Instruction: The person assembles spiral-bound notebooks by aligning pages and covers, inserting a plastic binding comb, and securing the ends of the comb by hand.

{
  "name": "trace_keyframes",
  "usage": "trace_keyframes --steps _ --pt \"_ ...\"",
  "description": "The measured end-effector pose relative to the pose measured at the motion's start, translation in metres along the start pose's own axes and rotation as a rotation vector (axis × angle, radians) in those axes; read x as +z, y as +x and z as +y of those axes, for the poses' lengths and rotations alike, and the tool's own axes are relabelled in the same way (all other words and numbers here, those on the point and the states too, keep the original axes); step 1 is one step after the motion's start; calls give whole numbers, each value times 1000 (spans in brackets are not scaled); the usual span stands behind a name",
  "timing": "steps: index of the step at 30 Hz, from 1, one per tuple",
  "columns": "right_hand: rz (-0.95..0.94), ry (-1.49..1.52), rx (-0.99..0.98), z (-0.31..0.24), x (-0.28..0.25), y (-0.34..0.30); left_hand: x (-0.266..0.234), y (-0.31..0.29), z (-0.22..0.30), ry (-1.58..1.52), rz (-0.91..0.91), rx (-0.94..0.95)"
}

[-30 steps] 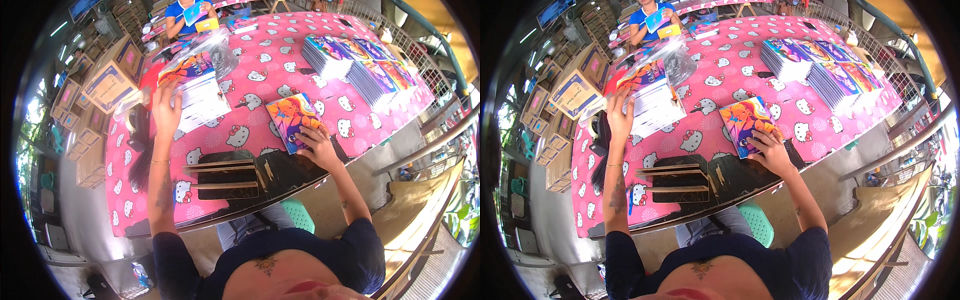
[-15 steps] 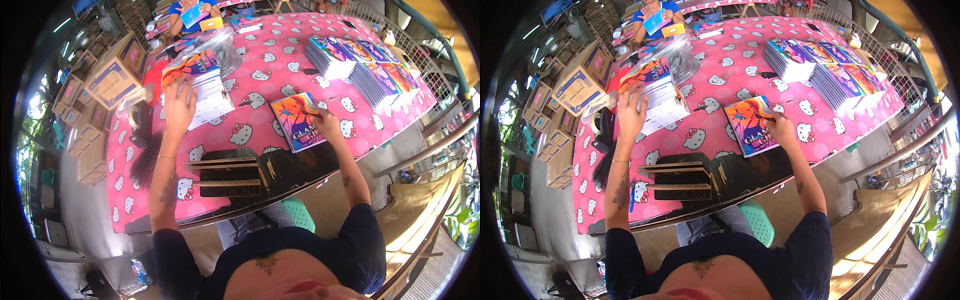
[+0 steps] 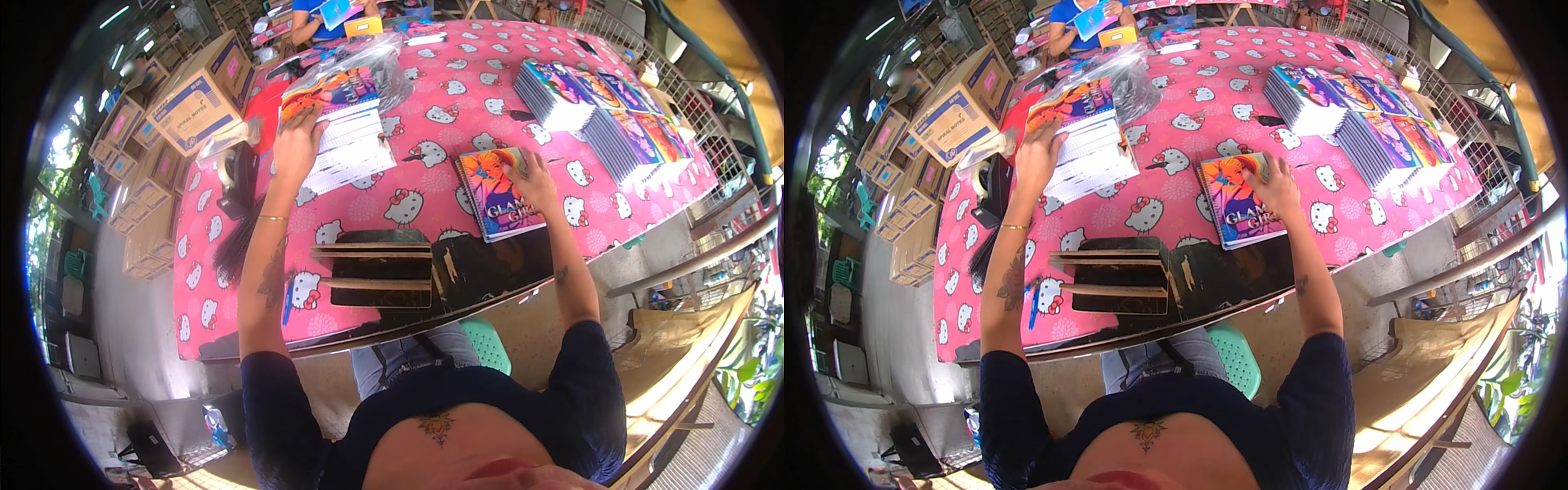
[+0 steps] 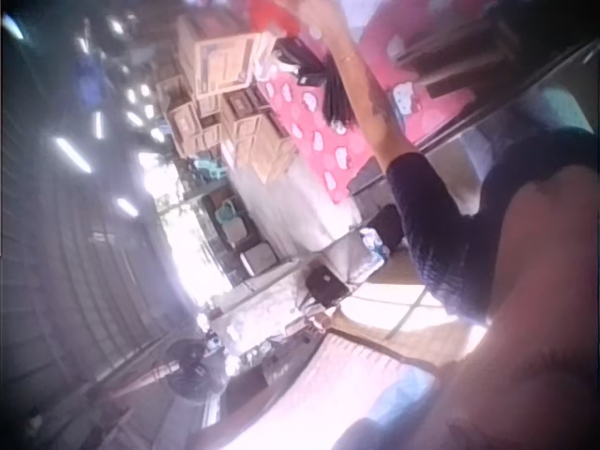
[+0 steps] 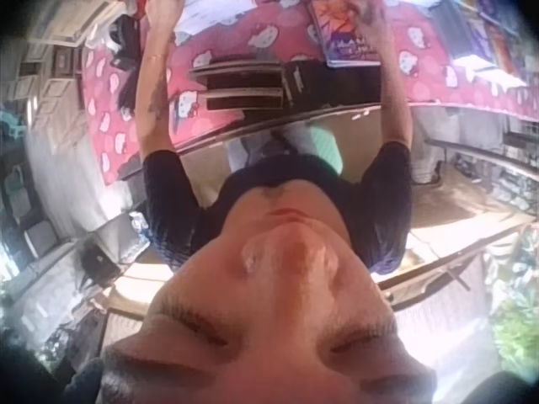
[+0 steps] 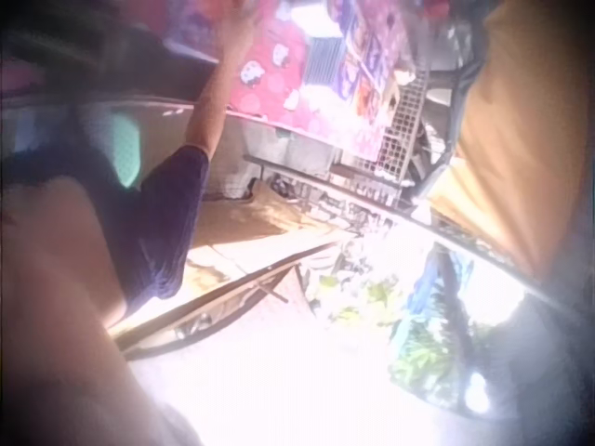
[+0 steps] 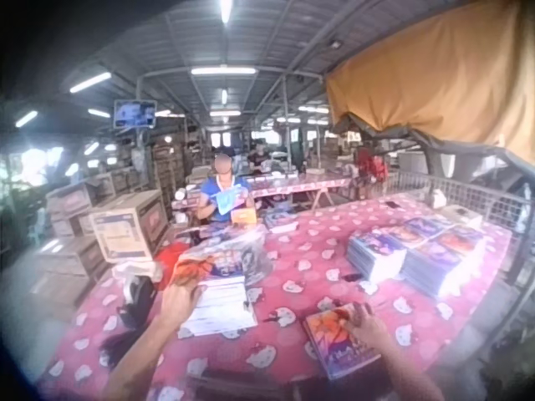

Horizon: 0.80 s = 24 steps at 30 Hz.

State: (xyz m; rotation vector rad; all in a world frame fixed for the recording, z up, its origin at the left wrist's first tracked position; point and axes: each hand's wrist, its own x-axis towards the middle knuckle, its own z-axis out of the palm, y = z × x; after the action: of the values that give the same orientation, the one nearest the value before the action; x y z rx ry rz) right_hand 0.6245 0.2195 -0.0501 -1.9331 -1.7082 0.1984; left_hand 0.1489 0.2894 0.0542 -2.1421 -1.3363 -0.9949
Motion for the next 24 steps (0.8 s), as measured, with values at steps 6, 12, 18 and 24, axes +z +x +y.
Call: trace_keyframes --steps 6,12,18,24 --pt "-400 -180 -64 -77 20 49 -5 -4 -4 38 14 2" --pt "-444 -402 -122 -86 50 49 2 -1 4 40 63 7" --pt "-238 -270 -190 -74 46 36 2 -7 -1 63 88 16" --pt "-406 -287 -28 -59 33 52 5 -6 4 75 117 18"
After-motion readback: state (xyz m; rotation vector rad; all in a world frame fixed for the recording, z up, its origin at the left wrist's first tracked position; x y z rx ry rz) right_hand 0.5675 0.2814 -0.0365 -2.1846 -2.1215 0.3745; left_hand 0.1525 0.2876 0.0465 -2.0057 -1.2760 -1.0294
